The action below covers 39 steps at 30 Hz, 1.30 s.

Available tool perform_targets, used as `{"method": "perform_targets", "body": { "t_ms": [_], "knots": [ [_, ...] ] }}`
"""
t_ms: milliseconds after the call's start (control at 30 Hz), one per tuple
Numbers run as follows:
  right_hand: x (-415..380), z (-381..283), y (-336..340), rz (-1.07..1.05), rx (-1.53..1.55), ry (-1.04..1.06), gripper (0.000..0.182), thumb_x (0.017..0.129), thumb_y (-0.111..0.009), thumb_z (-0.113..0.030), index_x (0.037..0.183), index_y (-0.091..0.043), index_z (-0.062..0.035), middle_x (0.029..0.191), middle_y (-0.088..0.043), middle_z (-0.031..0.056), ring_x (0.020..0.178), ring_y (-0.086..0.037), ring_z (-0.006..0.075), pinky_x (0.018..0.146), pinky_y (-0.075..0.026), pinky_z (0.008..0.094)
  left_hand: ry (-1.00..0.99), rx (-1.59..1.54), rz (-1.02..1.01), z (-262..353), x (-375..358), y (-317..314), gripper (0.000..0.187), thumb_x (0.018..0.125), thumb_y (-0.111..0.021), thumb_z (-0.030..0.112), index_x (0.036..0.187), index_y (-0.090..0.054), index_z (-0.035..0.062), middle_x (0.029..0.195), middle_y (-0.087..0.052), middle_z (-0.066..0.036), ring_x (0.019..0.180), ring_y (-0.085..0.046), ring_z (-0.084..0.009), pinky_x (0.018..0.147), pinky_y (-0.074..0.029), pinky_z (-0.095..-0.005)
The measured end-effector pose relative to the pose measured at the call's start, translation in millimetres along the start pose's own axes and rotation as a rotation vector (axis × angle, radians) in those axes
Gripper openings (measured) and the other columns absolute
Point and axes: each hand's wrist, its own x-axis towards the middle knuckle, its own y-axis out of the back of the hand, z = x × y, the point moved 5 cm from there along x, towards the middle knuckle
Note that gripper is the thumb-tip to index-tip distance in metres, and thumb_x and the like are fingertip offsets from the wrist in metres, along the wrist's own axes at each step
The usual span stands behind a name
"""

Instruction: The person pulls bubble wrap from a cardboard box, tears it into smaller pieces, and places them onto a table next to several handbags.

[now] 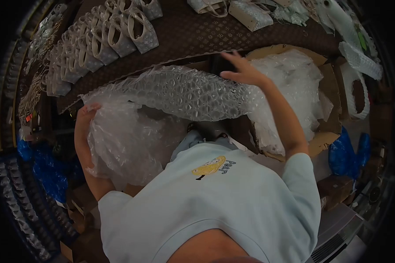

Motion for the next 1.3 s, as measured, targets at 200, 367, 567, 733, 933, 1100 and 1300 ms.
{"method": "perform_targets", "body": {
  "t_ms": [200, 367, 567, 733, 933, 1100, 1300],
  "knots": [
    [6.7, 52.2, -74.8, -0.681, 0.160, -0.378, 0.048, 0.074, -0.066, -0.043, 0.105, -0.059, -0.0062, 0.092, -0.061, 0.0080, 0.090, -0.056, 0.0181, 0.079, -0.044, 0.0292, -0.043, -0.187, 0.106, -66.1, 13.3, 36.9, 0.023, 0.079, -0.059, 0.018, 0.096, -0.062, 0.0023, 0.082, -0.061, -0.002, 0.071, -0.057, -0.0099, 0.066, -0.043, -0.0231],
    [-51.7, 32.0, -18.1, -0.456, 0.498, -0.506, 0.029, 0.080, -0.063, -0.034, 0.075, -0.062, -0.0058, 0.059, -0.049, -0.0039, 0.054, -0.042, 0.0084, 0.053, -0.036, 0.0242, 0.146, 0.079, 0.325, -93.6, 17.2, 60.7, 0.023, 0.080, -0.060, 0.019, 0.094, -0.063, 0.0010, 0.080, -0.062, -0.004, 0.066, -0.057, -0.0123, 0.062, -0.045, -0.0248],
    [-73.0, 27.3, 12.1, -0.009, 0.185, -0.312, 0.026, 0.091, -0.049, -0.025, 0.082, -0.060, -0.0029, 0.063, -0.055, 0.0012, 0.055, -0.047, 0.0107, 0.052, -0.039, 0.0273, 0.049, 0.377, 0.448, -48.3, 33.8, 29.7, 0.041, 0.082, -0.057, 0.017, 0.120, -0.050, 0.0033, 0.103, -0.059, -0.014, 0.084, -0.057, -0.0184, 0.073, -0.045, -0.0274],
    [-77.2, -43.2, 21.1, 0.134, -0.123, -0.112, 0.022, 0.090, -0.048, -0.022, 0.085, -0.059, -0.0038, 0.063, -0.055, 0.0120, 0.053, -0.050, 0.0222, 0.051, -0.039, 0.0311, -0.404, 0.534, -0.078, 123.0, -73.5, -173.9, 0.069, 0.074, -0.059, 0.011, 0.136, -0.028, 0.0134, 0.107, -0.058, -0.018, 0.087, -0.058, -0.0231, 0.078, -0.045, -0.0326],
    [-75.2, -108.2, 0.9, -0.035, 0.086, 0.286, 0.015, 0.086, -0.053, -0.017, 0.080, -0.058, -0.0038, 0.060, -0.054, 0.0117, 0.050, -0.050, 0.0264, 0.050, -0.040, 0.0326, -0.537, 0.337, -0.819, 116.4, -54.2, -311.6, 0.045, 0.076, -0.059, 0.015, 0.120, -0.050, 0.0138, 0.073, -0.061, -0.014, 0.068, -0.058, -0.0269, 0.065, -0.044, -0.0365],
    [-79.0, -86.1, -10.7, 0.048, -0.008, 0.124, 0.019, 0.087, -0.051, -0.017, 0.077, -0.056, -0.0029, 0.059, -0.053, 0.0123, 0.049, -0.050, 0.0242, 0.048, -0.039, 0.0311, -0.485, 0.475, -0.636, 104.5, -46.3, -311.8, 0.014, 0.078, -0.055, 0.017, 0.087, -0.060, 0.0062, 0.077, -0.060, -0.016, 0.073, -0.057, -0.0327, 0.063, -0.043, -0.0407],
    [-99.6, -104.9, -39.4, -0.099, 0.433, 0.094, 0.022, 0.087, -0.052, -0.020, 0.073, -0.053, -0.0037, 0.061, -0.054, 0.0116, 0.054, -0.053, 0.0272, 0.049, -0.039, 0.0319, -0.692, 0.633, -0.438, 76.7, -39.5, -322.4, 0.017, 0.080, -0.049, 0.017, 0.090, -0.060, 0.0076, 0.081, -0.061, -0.014, 0.078, -0.058, -0.0342, 0.065, -0.044, -0.0440]
  ]
}}
